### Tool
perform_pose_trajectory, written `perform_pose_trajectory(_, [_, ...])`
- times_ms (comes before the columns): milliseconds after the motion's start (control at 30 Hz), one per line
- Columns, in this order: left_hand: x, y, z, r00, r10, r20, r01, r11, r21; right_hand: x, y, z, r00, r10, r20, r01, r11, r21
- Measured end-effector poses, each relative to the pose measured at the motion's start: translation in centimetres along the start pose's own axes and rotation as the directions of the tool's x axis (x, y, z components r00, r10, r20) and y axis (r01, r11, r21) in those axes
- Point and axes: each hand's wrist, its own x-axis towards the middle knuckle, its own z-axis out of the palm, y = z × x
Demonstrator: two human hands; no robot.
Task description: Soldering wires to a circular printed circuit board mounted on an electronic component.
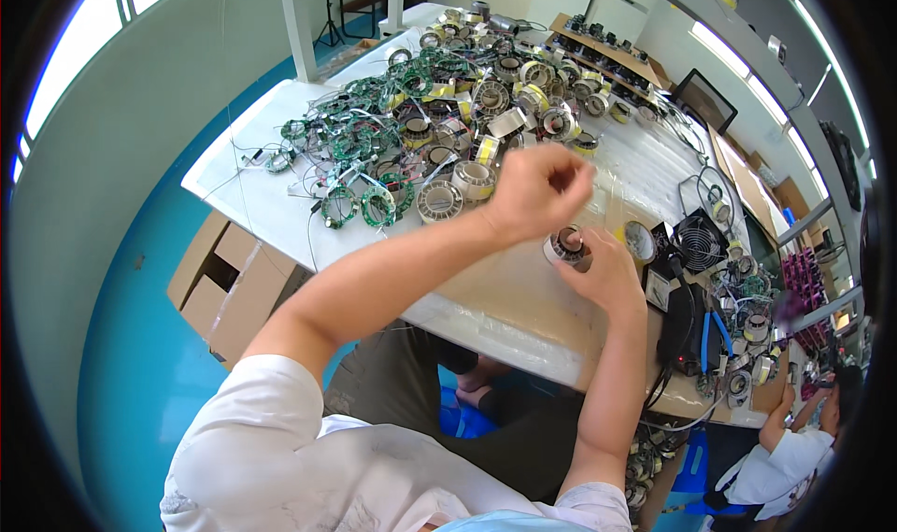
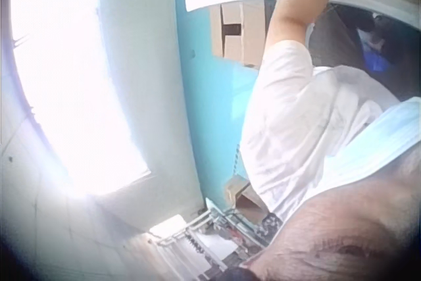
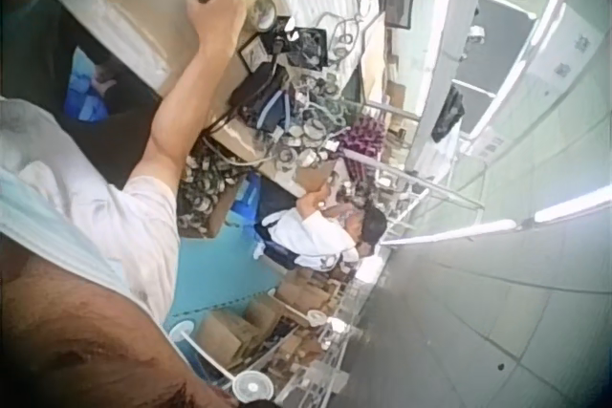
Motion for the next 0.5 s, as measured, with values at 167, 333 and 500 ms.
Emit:
perform_pose_trajectory(167, [10.1,-3.1,-8.9,0.988,-0.136,0.073,0.050,0.732,0.680,-0.1,0.0,-0.4,0.996,0.075,-0.041,-0.078,0.994,-0.077])
perform_pose_trajectory(333, [11.5,-8.3,-17.5,0.840,-0.457,0.292,-0.236,0.175,0.956,0.0,0.7,-0.4,0.999,0.033,-0.028,-0.034,0.999,-0.022])
perform_pose_trajectory(500, [10.2,-10.3,-19.2,0.809,-0.457,0.371,-0.393,0.050,0.918,-0.3,1.1,-0.2,0.996,0.079,-0.046,-0.068,0.976,0.208])
